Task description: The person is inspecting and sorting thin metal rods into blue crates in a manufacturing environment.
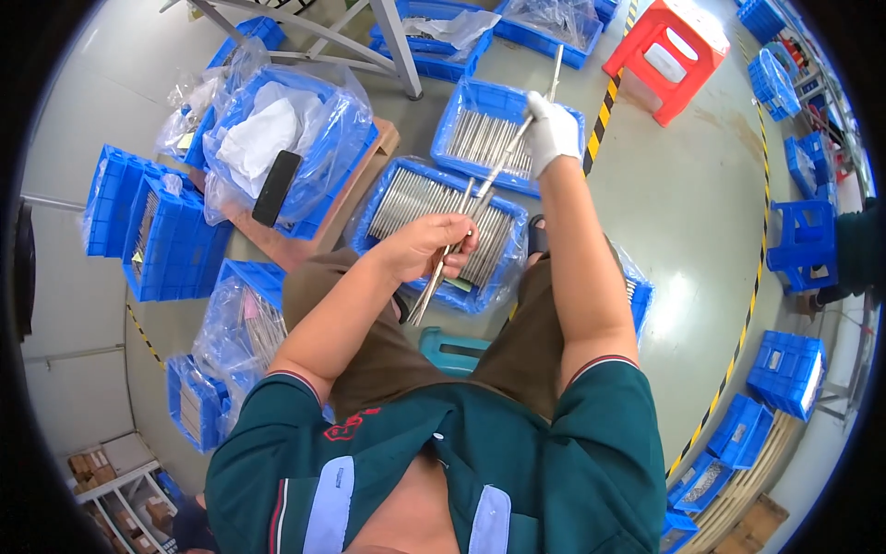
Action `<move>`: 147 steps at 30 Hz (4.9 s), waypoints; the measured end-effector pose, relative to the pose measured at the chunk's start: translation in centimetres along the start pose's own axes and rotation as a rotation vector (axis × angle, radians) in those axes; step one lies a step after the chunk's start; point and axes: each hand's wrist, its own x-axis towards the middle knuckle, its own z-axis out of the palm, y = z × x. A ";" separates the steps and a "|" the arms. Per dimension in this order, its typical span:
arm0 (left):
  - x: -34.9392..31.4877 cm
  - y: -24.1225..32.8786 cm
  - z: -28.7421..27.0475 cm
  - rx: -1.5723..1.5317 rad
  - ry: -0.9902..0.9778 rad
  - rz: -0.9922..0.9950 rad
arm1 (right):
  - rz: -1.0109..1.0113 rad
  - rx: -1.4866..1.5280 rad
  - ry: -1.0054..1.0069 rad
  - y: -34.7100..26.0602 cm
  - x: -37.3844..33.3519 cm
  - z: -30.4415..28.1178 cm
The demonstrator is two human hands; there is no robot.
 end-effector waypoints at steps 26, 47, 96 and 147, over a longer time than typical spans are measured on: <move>-0.5 3.9 -6.5 -0.262 0.432 0.590 | 0.124 -0.498 -0.527 2.7 -8.1 3.3; 2.5 1.9 -3.3 -0.175 0.413 0.558 | -0.071 -0.503 -0.450 4.2 -8.5 5.0; 3.1 -1.3 -0.5 -0.209 0.163 0.217 | -0.003 0.207 0.171 5.4 1.1 3.3; -0.3 4.7 -6.1 -0.065 0.686 0.207 | 0.427 -0.520 0.177 28.8 35.5 -16.0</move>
